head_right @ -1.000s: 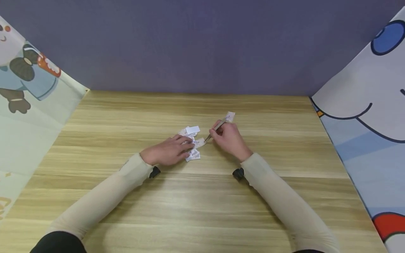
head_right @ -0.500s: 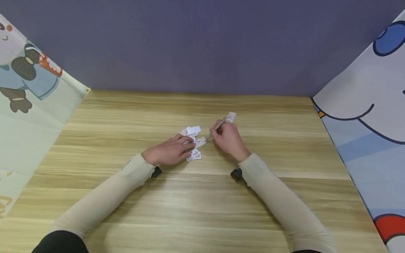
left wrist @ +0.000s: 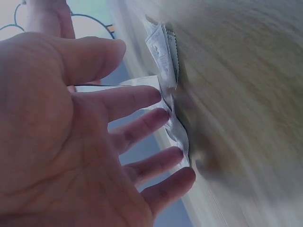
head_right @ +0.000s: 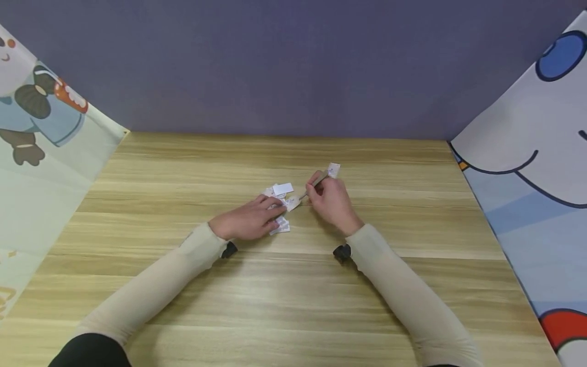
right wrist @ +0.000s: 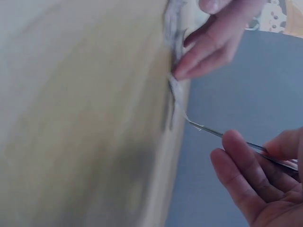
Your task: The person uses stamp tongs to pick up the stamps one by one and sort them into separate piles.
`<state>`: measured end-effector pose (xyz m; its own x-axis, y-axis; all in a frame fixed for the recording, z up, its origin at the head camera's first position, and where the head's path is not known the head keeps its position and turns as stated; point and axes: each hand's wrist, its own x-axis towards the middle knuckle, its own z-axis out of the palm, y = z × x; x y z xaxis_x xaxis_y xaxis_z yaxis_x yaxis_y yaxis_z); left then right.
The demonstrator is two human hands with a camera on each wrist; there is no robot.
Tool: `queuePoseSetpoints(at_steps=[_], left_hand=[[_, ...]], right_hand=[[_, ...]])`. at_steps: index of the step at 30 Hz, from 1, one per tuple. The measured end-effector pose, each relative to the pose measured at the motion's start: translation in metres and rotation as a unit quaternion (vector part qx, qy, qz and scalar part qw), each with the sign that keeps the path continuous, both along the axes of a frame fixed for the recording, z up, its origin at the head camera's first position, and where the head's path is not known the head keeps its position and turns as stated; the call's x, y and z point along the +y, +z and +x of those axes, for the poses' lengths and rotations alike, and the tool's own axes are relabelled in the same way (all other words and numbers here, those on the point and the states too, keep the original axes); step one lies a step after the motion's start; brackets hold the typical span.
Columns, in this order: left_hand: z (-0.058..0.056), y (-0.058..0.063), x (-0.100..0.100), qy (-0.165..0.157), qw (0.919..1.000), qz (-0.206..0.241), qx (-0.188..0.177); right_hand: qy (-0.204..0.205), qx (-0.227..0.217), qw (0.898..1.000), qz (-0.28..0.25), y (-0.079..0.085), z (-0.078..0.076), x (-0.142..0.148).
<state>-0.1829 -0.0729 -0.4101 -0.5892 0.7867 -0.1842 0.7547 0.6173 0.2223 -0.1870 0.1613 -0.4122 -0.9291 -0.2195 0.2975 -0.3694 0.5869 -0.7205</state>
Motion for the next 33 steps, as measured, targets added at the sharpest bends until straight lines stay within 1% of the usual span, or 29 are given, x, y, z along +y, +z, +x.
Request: queuePoseSetpoints(at_steps=[6, 10, 14, 19, 25, 29, 31, 33], left_hand=[[0.0, 0.004, -0.006, 0.022, 0.9996, 0.012, -0.011], [0.0, 0.009, -0.015, 0.047, 0.9984, 0.025, -0.021], [-0.002, 0.016, -0.026, 0.075, 0.9961, 0.036, -0.03], [-0.004, 0.024, -0.04, 0.113, 0.9918, 0.045, -0.04], [-0.006, 0.029, -0.057, 0.155, 0.9864, 0.042, -0.037], [-0.008, 0.029, -0.066, 0.189, 0.9812, 0.029, -0.031], [-0.009, 0.028, -0.07, 0.203, 0.9786, 0.019, -0.026], [-0.01, 0.027, -0.073, 0.219, 0.9754, 0.009, -0.026]], right_hand=[[-0.003, 0.031, 0.999, -0.022, 0.016, 0.0, 0.006], [0.002, 0.044, 0.998, -0.037, 0.025, -0.004, 0.005], [0.016, 0.057, 0.997, -0.057, 0.03, -0.011, -0.003], [0.036, 0.068, 0.994, -0.074, 0.032, -0.023, -0.016], [0.045, 0.054, 0.993, -0.093, 0.031, -0.04, -0.039], [0.047, 0.046, 0.993, -0.1, 0.027, -0.054, -0.057], [0.048, 0.032, 0.993, -0.102, 0.026, -0.06, -0.067], [0.056, 0.008, 0.992, -0.111, 0.024, -0.067, -0.076]])
